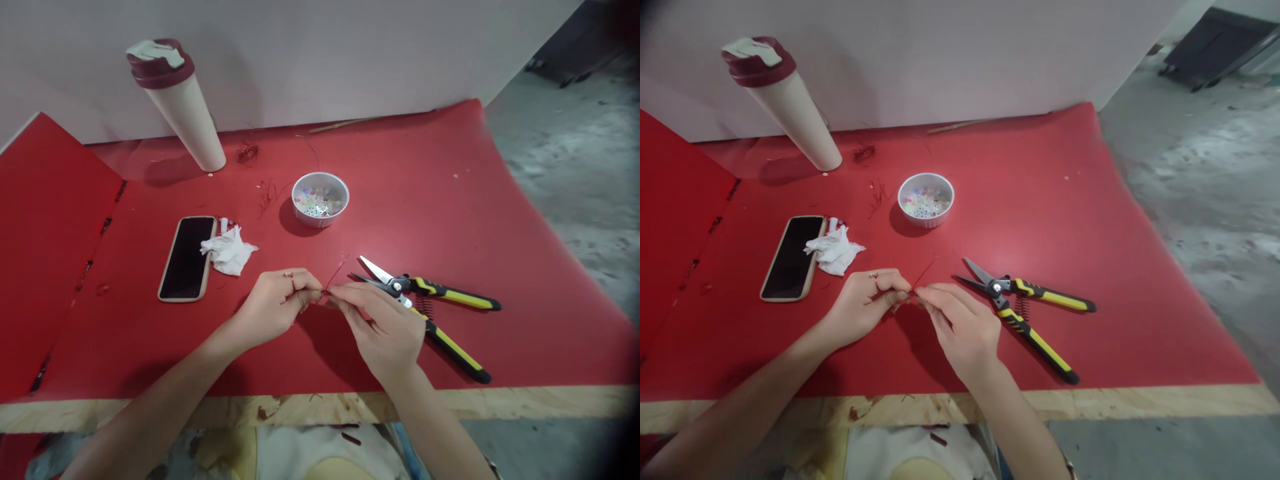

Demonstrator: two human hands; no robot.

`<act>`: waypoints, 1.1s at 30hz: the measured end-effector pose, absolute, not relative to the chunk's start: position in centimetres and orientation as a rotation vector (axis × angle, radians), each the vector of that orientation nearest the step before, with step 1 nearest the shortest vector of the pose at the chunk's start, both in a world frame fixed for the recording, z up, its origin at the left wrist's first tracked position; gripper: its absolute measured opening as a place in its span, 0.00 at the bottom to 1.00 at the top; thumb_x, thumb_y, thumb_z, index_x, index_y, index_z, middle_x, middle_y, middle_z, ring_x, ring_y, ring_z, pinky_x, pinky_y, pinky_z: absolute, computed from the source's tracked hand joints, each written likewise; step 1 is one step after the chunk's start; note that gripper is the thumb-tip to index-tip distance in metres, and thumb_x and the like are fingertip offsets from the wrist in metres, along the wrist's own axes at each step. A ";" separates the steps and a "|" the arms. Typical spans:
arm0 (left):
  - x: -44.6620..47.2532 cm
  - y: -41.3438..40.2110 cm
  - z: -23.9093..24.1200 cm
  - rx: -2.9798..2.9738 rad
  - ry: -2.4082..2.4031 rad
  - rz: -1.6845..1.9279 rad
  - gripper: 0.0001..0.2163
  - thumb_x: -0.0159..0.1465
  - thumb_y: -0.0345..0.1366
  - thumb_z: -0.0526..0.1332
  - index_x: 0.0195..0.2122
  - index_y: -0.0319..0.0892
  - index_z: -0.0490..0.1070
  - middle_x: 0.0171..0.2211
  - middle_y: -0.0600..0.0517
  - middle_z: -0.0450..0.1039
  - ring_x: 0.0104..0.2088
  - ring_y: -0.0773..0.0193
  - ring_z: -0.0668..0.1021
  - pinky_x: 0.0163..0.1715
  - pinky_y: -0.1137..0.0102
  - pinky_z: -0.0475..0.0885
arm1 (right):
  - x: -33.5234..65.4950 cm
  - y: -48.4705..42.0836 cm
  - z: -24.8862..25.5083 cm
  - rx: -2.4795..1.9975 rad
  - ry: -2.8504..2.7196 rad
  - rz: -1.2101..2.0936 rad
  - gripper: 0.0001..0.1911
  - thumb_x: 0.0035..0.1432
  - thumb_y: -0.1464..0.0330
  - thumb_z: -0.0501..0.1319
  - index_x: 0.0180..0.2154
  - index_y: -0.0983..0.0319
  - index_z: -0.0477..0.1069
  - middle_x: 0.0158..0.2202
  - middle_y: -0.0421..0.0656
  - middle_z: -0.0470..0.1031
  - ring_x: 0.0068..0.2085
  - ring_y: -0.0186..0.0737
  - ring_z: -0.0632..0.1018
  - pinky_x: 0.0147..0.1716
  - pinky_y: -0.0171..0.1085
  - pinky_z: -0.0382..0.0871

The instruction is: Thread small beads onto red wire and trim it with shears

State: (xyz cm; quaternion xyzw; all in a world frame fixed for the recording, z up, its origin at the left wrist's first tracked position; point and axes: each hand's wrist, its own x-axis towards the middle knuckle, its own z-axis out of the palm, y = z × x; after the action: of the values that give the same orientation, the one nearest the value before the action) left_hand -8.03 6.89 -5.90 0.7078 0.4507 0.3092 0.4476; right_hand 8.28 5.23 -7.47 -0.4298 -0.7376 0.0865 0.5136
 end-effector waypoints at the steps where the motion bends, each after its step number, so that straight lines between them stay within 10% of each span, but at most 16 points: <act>1: -8.0 6.8 -5.9 1.743 1.126 0.756 0.08 0.61 0.26 0.53 0.26 0.40 0.68 0.22 0.57 0.64 0.21 0.74 0.66 0.23 0.78 0.63 | 8.3 5.2 -7.6 -1.036 -1.790 0.156 0.09 0.51 0.80 0.61 0.30 0.60 0.74 0.26 0.41 0.79 0.27 0.35 0.79 0.31 0.31 0.76; 33: -8.1 6.6 -6.6 1.857 1.163 0.758 0.08 0.61 0.26 0.52 0.27 0.40 0.66 0.23 0.57 0.65 0.24 0.74 0.67 0.27 0.78 0.61 | 8.2 5.1 -7.9 -1.165 -1.756 0.356 0.07 0.51 0.79 0.62 0.28 0.61 0.72 0.24 0.40 0.77 0.27 0.35 0.78 0.27 0.31 0.73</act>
State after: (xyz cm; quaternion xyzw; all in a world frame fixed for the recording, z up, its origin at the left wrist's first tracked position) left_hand -8.14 6.59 -6.61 0.7340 0.4598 0.2996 0.4001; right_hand 8.17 5.13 -7.85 -0.4777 -0.7202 0.1459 0.4815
